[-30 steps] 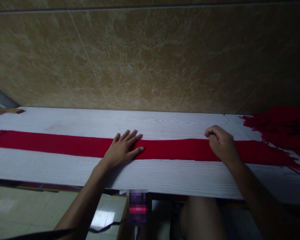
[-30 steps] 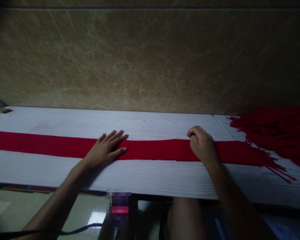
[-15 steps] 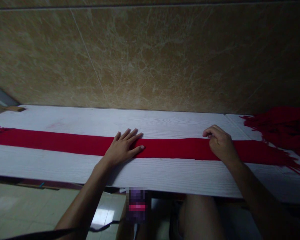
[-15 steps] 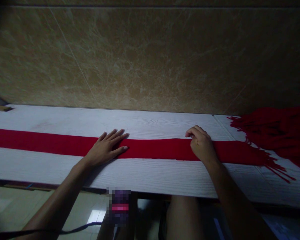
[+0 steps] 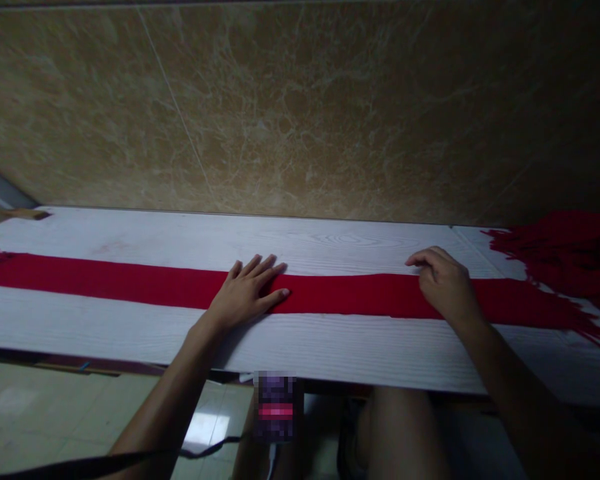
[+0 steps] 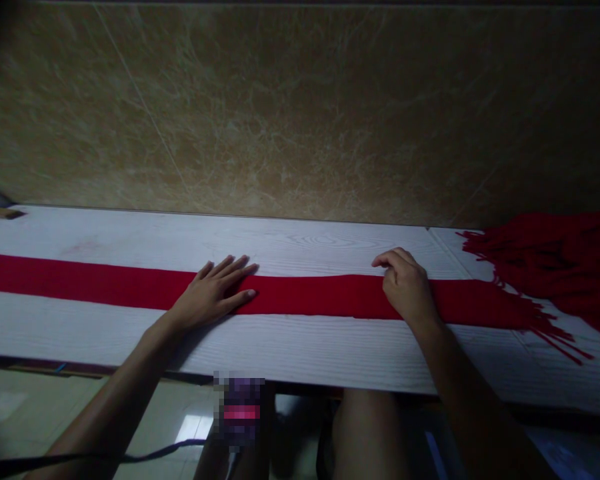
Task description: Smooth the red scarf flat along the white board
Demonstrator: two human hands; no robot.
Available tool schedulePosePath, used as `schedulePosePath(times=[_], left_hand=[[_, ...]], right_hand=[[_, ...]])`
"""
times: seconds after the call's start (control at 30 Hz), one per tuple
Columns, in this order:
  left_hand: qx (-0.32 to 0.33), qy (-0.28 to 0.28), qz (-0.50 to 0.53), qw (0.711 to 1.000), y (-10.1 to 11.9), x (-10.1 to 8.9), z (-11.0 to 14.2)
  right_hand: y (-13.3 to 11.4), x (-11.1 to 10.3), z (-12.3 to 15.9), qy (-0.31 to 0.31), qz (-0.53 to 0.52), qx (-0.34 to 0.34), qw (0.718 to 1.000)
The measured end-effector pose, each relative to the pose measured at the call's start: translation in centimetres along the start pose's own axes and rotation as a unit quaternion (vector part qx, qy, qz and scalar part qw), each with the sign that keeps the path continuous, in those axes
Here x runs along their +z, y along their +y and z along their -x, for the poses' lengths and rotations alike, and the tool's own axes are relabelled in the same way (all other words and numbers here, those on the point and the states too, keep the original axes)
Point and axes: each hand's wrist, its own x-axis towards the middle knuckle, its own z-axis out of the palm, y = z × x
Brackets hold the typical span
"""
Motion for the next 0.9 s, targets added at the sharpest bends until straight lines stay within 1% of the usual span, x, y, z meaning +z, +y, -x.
schedulePosePath(times=[0.27,0.63,0.8,0.9], left_hand=[[0.004,0.002,-0.003,1.0,-0.1,0.15,-0.04],[0.005,0.005,-0.001,1.0,-0.05,0.14,0.02],[0.009,0.011,0.001,1.0,-0.2,0.24,0.02],[0.011,0.013,0.001,1.0,-0.21,0.32,-0.05]], right_hand=[[0.45,0.26,0.0,0.044,0.0,-0.013,0.999],[0.56,0.46,0.09,0.049,-0.015,-0.019,0.999],[0.61,0.23,0.12,0.044,-0.013,-0.011,0.999],[0.62,0.17,0.12,0.042,-0.008,-0.02,0.999]])
